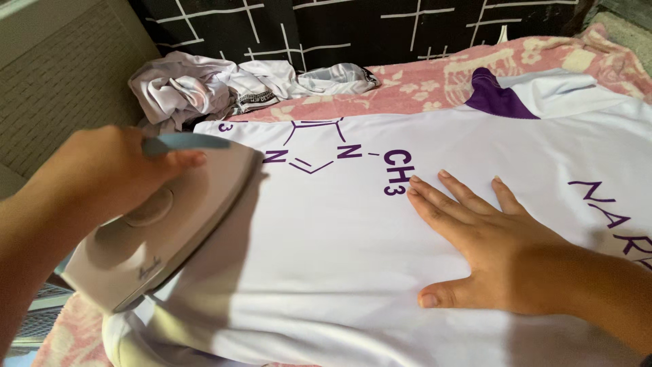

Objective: The person irons a white sports jersey with purple accents laid on a bed. They use a steam iron to smooth the front and back of the jersey, adjusting the fabric and sleeves as needed.

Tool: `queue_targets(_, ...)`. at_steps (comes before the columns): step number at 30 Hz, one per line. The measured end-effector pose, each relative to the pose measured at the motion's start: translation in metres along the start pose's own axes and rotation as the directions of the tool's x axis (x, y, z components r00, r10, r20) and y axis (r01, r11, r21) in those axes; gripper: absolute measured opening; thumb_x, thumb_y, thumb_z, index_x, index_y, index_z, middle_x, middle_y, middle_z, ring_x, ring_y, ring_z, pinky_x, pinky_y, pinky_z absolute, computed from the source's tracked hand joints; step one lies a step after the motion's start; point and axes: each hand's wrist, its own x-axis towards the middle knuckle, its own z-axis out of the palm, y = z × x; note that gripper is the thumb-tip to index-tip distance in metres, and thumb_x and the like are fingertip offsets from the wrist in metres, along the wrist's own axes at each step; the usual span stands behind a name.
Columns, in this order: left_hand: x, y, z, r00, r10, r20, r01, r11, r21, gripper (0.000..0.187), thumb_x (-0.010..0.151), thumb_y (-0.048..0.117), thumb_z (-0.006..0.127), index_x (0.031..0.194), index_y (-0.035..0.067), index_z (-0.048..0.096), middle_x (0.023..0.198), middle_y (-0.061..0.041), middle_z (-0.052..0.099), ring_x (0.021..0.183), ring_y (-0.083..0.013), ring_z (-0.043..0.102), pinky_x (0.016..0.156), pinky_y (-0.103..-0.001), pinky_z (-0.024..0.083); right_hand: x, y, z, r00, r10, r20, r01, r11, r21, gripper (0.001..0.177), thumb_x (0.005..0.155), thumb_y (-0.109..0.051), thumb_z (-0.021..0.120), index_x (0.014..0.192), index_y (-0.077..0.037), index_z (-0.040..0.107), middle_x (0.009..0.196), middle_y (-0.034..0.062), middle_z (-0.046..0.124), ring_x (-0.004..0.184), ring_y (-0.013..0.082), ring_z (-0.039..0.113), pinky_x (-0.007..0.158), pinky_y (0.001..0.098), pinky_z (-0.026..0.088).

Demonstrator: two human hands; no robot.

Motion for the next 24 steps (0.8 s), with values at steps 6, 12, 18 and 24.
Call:
queue_targets(6,0.039,-0.019,0.017,0.981,-0.191,-0.027,0.188,0.978,-0.093,0.088,0.097,0.075,0.053,0.093,-0.009,0.079,0.089,-0.028,0.074,0.082,-0.0423,0.078,0.075,-0.049,0.059,0.0,0.002,0.002,1.0,-0.013,-0.015,0.012,1.0,-0.02,0.123,0.087,-0.084,0.056,0.161,0.0,0.004,0.169,0.0228,0.006,0.155,0.0403,-0.006,0.11,0.0767,-0.006)
queue_targets(12,0.076,-0.037,0.025,0.967,-0.25,-0.044,0.248,0.968,-0.046,0.085,0.096,0.073,0.055,0.099,-0.009,0.076,0.085,-0.029,0.073,0.084,-0.0444,0.075,0.072,-0.052,0.059,0.001,0.002,0.004,0.999,-0.023,-0.049,0.02,0.999,-0.048,0.124,0.086,-0.085,0.056,0.161,0.0,0.006,0.168,0.0215,0.008,0.156,0.04,-0.004,0.111,0.077,-0.003)
queue_targets(18,0.071,-0.058,0.05,0.984,-0.177,-0.021,0.177,0.984,-0.017,0.08,0.097,0.071,0.053,0.09,-0.004,0.082,0.074,-0.026,0.072,0.068,-0.0393,0.078,0.064,-0.047,0.059,0.002,0.001,0.002,0.994,-0.058,-0.092,0.05,0.995,-0.082,0.123,0.087,-0.086,0.053,0.159,0.001,0.007,0.162,0.0231,0.008,0.154,0.0408,-0.002,0.11,0.0766,-0.003)
queue_targets(24,0.125,-0.054,0.059,0.974,-0.21,-0.09,0.17,0.928,-0.331,0.082,0.093,0.068,0.071,0.069,-0.011,0.068,0.058,-0.025,0.064,0.047,-0.0353,0.065,0.046,-0.047,0.052,-0.011,0.016,-0.007,0.996,0.086,0.027,-0.089,0.981,0.171,0.101,0.101,-0.07,0.045,0.165,-0.004,0.002,0.166,0.0167,0.0,0.157,0.0332,-0.005,0.116,0.0678,-0.006)
